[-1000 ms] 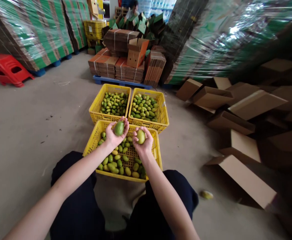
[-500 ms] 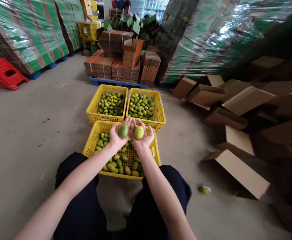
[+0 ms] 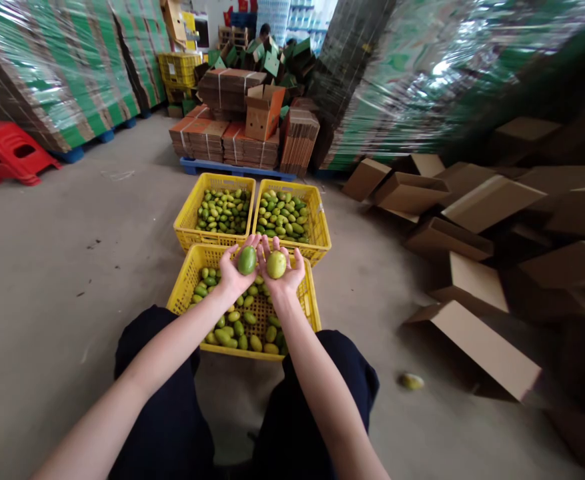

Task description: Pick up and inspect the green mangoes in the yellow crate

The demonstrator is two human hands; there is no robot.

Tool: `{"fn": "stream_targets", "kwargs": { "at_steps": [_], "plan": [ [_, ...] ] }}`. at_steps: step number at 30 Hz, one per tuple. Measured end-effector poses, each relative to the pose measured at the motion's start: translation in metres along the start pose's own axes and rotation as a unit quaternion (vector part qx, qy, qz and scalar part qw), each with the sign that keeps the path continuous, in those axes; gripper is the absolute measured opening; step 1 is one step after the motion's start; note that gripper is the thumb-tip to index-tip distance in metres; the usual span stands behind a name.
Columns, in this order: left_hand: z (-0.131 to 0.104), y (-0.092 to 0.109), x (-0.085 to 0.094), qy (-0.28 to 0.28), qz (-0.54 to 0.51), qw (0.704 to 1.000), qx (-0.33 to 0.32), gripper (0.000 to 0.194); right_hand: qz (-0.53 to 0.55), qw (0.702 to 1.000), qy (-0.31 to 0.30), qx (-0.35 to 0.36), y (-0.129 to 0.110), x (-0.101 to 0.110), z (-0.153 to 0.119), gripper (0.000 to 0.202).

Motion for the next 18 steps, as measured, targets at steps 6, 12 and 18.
{"fn": "stream_targets", "kwargs": {
  "at_steps": [6, 12, 18],
  "plan": [
    [0.004, 0.012, -0.005, -0.019, -0.006, 1.000, 0.000, 0.037, -0.033, 0.998, 0.043, -0.037, 0.005, 0.013, 0.009, 0.018],
    [0.006, 0.058, -0.003, 0.034, -0.070, 0.997, -0.017, 0.033, -0.251, 0.934, 0.132, -0.215, 0.057, 0.063, -0.006, 0.012],
    [-0.004, 0.086, 0.009, 0.095, -0.086, 0.992, -0.002, 0.029, -0.434, 0.821, 0.113, -0.353, 0.112, 0.101, -0.055, 0.011]
  ]
}}
Point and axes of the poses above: each hand's wrist, its own z-axis towards the middle knuckle, its own x-axis out of the back of the hand, y = z × x, the point moved 6 cm from there along z, towards the middle knuckle, and after that the axes turned 15 degrees about -z, right-handed, at the moved point
